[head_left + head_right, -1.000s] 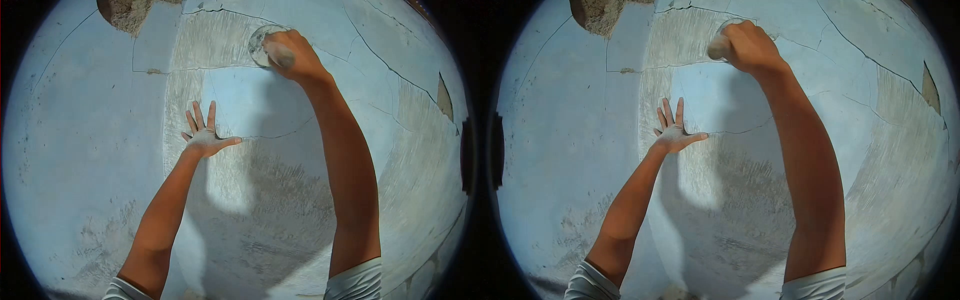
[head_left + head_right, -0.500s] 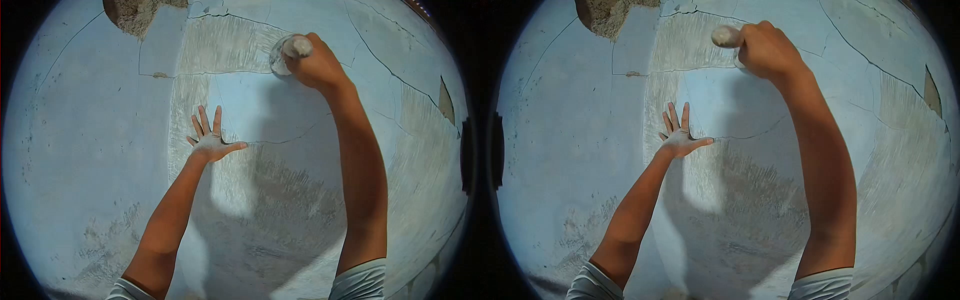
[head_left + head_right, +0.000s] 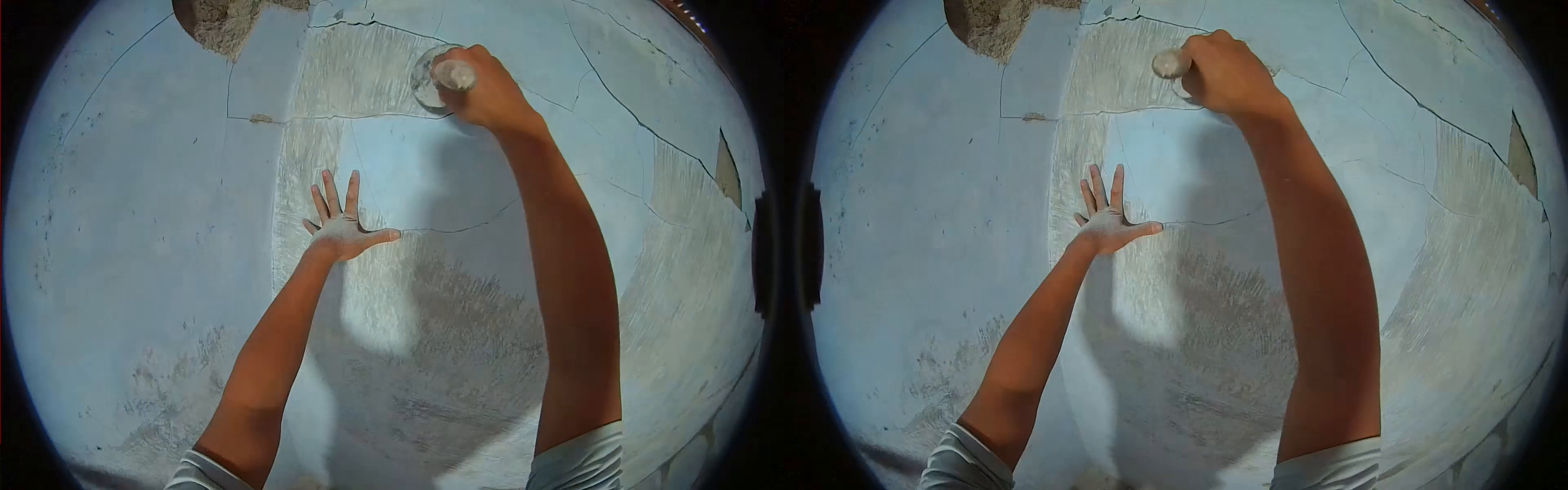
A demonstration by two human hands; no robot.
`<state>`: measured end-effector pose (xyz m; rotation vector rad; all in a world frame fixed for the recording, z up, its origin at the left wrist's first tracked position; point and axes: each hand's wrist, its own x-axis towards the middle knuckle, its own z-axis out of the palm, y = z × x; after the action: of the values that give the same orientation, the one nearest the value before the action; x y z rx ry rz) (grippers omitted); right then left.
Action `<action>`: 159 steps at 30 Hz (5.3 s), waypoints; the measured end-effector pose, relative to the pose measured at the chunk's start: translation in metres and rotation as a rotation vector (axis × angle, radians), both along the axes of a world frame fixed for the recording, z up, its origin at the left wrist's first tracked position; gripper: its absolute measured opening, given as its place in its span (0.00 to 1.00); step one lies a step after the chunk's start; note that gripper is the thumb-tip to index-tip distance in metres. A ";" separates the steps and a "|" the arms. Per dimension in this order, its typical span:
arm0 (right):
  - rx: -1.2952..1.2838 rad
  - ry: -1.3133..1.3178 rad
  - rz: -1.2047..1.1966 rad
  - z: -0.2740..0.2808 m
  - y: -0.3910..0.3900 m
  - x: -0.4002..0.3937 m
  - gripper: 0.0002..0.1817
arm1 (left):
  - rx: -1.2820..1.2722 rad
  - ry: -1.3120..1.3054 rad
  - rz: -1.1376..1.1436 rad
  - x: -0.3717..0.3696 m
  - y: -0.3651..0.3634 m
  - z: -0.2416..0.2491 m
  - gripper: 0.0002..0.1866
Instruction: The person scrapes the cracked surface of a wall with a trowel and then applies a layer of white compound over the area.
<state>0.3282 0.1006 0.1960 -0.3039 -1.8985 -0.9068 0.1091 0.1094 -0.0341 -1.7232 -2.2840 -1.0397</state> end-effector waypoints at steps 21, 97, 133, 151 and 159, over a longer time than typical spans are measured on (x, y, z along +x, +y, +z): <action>-0.127 0.083 -0.123 0.036 -0.016 0.000 0.11 | 0.030 0.003 -0.014 -0.002 0.003 -0.003 0.87; -0.096 -0.043 -0.050 -0.011 -0.020 0.005 0.06 | 0.021 -0.003 -0.004 -0.004 0.000 -0.003 0.85; 0.008 -0.067 0.055 -0.040 -0.019 0.014 0.03 | 0.004 -0.011 -0.003 -0.002 -0.004 -0.003 0.87; -0.007 -0.114 -0.056 -0.043 -0.010 0.004 0.01 | 0.025 -0.018 -0.010 -0.004 -0.006 -0.003 0.86; -0.058 -0.132 0.020 -0.042 -0.003 0.006 0.01 | 0.023 -0.005 -0.013 -0.005 -0.003 -0.008 0.87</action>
<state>0.3339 0.0980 0.1538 -0.2649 -2.0484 -0.8786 0.1040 0.1064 -0.0425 -1.7309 -2.2579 -1.0694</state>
